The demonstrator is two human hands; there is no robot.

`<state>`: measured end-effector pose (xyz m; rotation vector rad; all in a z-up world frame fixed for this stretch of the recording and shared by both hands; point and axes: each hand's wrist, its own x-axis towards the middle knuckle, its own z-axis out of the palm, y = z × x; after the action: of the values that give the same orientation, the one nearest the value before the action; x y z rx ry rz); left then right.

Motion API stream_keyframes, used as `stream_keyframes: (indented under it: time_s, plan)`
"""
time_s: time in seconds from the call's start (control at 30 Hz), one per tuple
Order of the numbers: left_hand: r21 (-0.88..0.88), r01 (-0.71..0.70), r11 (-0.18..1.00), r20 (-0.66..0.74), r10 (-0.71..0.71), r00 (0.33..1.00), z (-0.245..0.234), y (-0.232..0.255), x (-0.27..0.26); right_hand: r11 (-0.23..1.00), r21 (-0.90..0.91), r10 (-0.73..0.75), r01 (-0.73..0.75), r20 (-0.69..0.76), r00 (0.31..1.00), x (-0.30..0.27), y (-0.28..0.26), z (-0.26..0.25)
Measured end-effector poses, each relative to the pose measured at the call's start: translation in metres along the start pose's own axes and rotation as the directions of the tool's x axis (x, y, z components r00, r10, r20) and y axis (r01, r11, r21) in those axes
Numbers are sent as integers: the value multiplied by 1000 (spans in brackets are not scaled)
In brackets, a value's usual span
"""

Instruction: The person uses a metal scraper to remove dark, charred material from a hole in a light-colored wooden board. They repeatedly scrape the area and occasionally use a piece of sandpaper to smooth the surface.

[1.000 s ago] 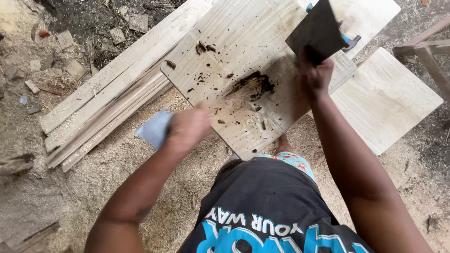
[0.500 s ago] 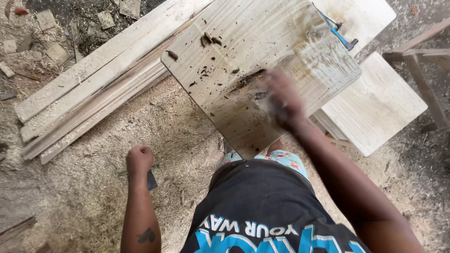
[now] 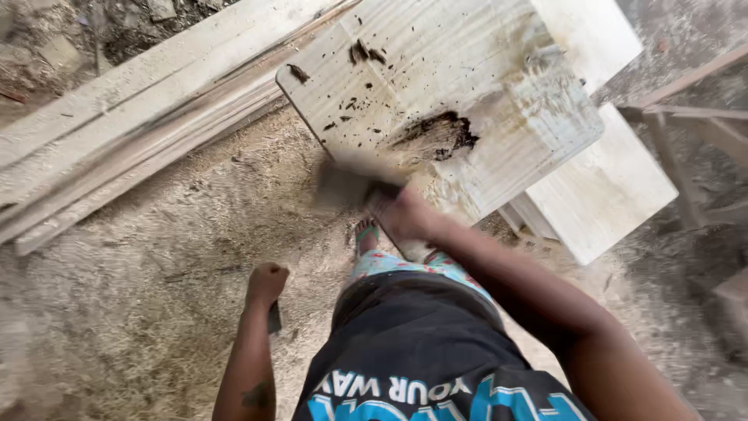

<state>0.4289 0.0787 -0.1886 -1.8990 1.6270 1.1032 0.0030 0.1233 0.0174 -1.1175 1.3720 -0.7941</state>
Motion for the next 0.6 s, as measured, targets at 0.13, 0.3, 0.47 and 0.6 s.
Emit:
stream_keyframes:
  time_s: [0.13, 0.3, 0.47, 0.6]
  plan:
    - [23, 62, 998, -48, -61, 997, 32, -40, -26, 984, 123, 175, -126, -760, 625, 60, 32, -156]
    - [517, -472, 715, 391, 293, 873, 71, -79, -45, 826, -552, -357, -111, -666, 655, 144, -24, -120]
    - [395, -73, 916, 245, -28, 969, 73, -74, -35, 963, -215, -20, 163, 543, 839, 89, -95, 99]
    - [186, -55, 981, 64, 44, 997, 59, -45, -19, 908, -157, -271, 388, 486, 831, 51, -50, 106]
